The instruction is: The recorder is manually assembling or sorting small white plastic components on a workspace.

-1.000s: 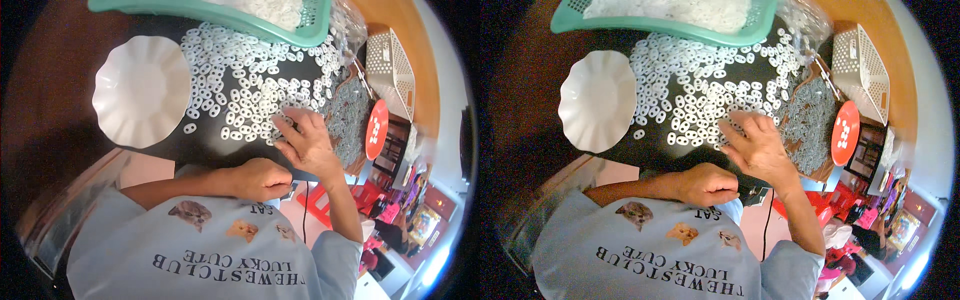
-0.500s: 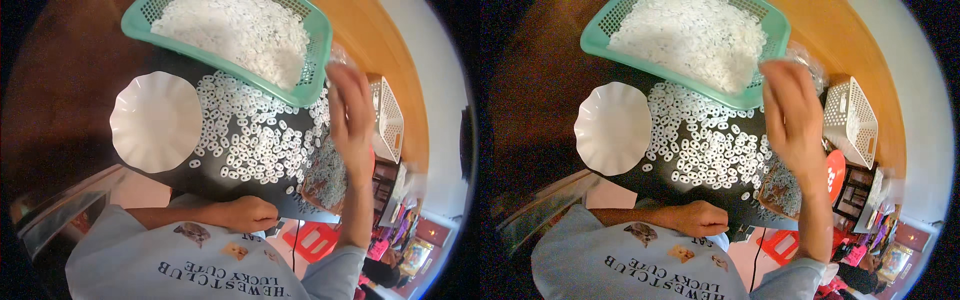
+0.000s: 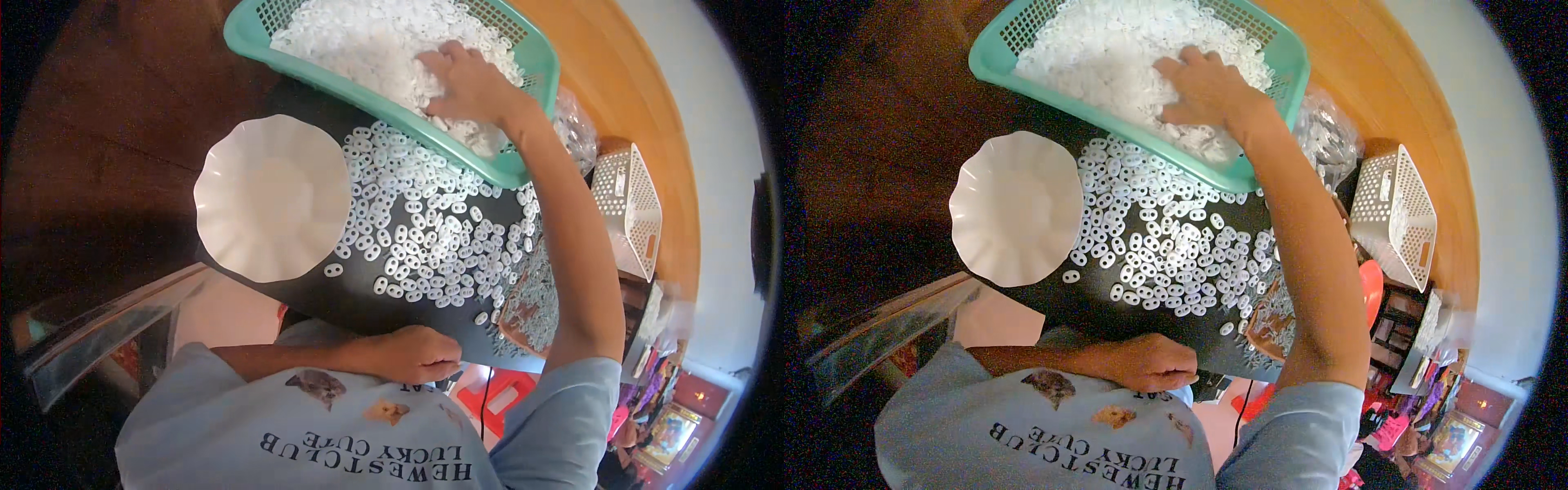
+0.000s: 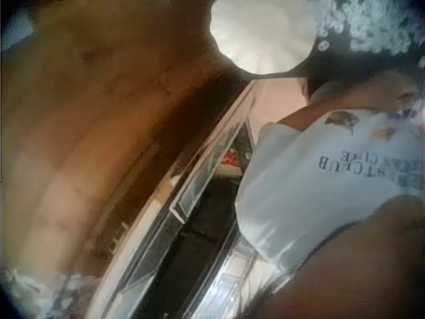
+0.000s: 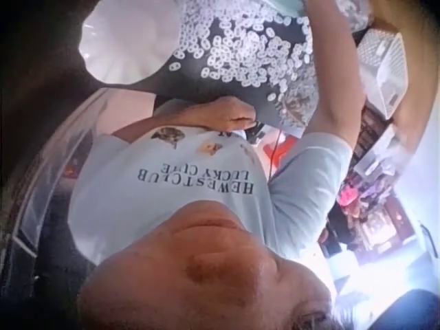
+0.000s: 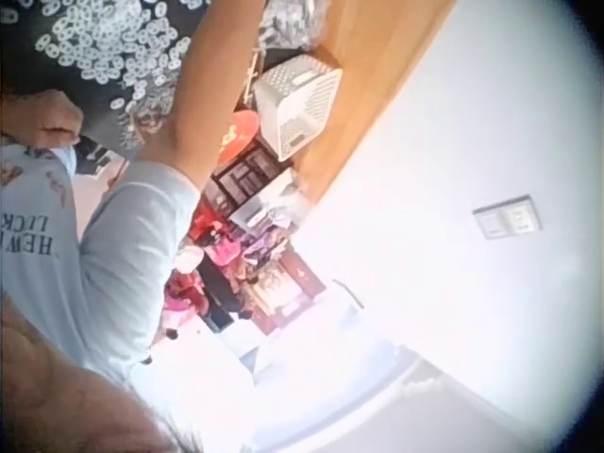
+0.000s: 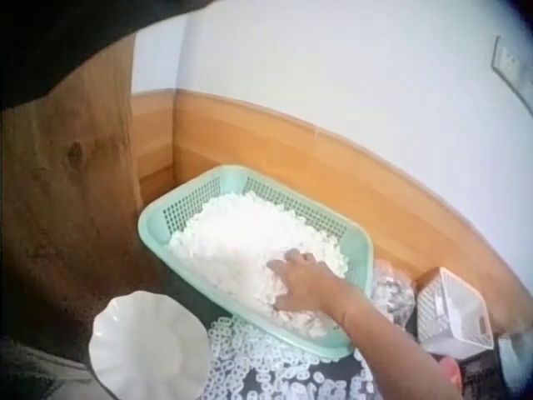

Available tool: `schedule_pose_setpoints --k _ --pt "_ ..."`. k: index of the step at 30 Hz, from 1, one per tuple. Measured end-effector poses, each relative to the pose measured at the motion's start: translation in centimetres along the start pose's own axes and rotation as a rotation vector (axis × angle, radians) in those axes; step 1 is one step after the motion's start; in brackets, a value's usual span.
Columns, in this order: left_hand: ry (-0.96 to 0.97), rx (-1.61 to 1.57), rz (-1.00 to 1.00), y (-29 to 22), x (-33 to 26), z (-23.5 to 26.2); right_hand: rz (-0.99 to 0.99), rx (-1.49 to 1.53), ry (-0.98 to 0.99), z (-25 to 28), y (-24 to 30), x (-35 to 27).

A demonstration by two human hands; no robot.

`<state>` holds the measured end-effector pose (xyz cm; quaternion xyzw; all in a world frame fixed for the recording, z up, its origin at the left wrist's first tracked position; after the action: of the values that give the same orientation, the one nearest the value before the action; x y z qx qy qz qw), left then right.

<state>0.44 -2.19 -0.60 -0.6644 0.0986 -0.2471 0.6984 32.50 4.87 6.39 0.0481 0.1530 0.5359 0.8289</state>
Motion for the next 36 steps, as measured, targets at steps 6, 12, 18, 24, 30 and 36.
schedule_pose_setpoints --k 6,12,18,24,30,36 --pt "-0.001 0.041 -0.003 -0.3 0.0 0.7 0.037 0.122 0.056 -0.4 0.5 1.6" --pt "-0.025 0.044 -0.018 -0.4 0.1 0.4 0.248 0.227 -0.222 1.6 0.8 -0.1" --pt "-0.054 0.100 -0.004 -0.4 0.2 0.2 0.104 0.423 -0.413 4.2 2.1 -3.2" --pt "-0.054 0.141 0.052 -0.6 0.4 0.0 0.016 0.507 -0.261 6.9 6.7 -10.3" --pt "-0.023 0.117 0.047 -1.1 0.9 0.1 0.021 0.531 -0.124 4.6 7.8 -17.9" --pt "-0.074 0.168 -0.013 -0.2 0.6 -0.1 0.037 0.587 -0.169 -3.5 7.4 -18.6"
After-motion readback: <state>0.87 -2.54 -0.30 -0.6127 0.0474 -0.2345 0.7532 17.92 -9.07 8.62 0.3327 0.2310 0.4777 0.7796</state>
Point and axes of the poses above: each hand's wrist, its own x-axis towards the middle knuckle, its own z-axis out of the back of the hand, y = z × x, the point moved 1 cm from there along x, towards the middle knuckle, and after that the axes turned 13 degrees about x, right-handed, at the moved point
